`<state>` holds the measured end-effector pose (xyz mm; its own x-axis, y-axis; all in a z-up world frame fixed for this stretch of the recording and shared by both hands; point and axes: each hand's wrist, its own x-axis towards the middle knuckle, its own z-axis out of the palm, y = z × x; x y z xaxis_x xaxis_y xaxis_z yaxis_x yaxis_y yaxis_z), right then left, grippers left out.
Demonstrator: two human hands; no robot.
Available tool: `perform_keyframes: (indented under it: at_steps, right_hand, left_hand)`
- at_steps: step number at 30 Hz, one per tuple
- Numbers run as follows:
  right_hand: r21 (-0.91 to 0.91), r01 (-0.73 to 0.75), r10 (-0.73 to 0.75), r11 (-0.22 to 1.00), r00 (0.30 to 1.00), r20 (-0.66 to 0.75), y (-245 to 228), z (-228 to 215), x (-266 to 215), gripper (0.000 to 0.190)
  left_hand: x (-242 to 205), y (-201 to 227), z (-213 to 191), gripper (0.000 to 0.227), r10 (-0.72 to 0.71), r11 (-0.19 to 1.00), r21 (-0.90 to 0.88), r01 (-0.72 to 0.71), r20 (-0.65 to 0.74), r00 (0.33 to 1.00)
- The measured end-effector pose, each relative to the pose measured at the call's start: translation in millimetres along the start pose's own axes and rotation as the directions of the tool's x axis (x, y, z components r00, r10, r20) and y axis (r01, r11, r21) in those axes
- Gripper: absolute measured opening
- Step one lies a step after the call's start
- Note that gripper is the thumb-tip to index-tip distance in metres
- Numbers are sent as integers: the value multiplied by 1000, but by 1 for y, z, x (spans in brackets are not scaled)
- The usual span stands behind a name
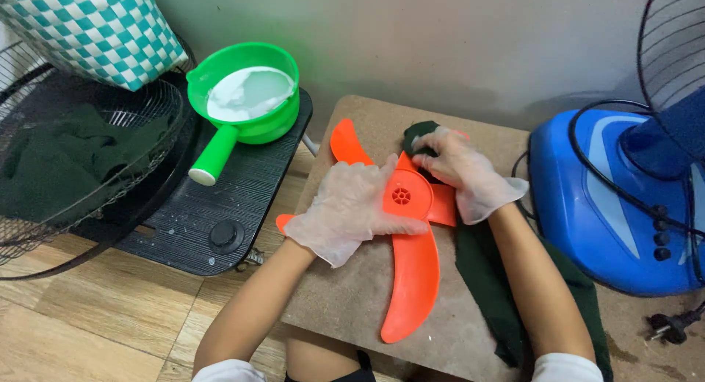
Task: Cleaning a plastic fan blade assembly using a cloth and cleaning solution
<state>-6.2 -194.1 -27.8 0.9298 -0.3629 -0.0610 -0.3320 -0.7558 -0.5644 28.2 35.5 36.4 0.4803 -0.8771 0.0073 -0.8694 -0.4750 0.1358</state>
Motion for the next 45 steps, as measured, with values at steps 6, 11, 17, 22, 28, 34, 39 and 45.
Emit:
perform_keyframes:
  at_steps: [6,11,17,22,28,34,39,45]
  right_hand:
    - [212,164,-153,963,986,-69,6,7,2,23]
    - [51,263,-259,963,963,-80,-21,-8,-19,22]
    - [-34,342,-344,939,931,-120,-11,-8,-13,22]
    - [34,273,-271,961,961,-45,0,-7,-18,20]
    - [2,271,-268,963,953,-140,-25,-40,-42,21]
    - [-236,152,-150,960,988,25,-77,-30,-63,26]
    - [-353,75,-90,933,996,-27,-87,2,-54,27]
    - [-386,194,-198,902,980,29,-63,28,-35,23]
  left_hand:
    - [5,2,6,132,-42,999,25,42,19,999]
    - [3,4,3,124,-49,999,-21,50,56,997]
    - [3,4,4,122,-67,996,-60,68,16,998]
    - [-1,1,2,122,-47,997,-68,46,-18,999]
    - [0,-6,14,127,-4,1000,-13,2,-123,992]
    - [-1,-5,8,108,-48,999,-17,48,-15,999]
    - [12,-2,30,112,-338,937,-106,334,-25,941]
    - [12,6,21,117,-391,908,-148,392,39,920]
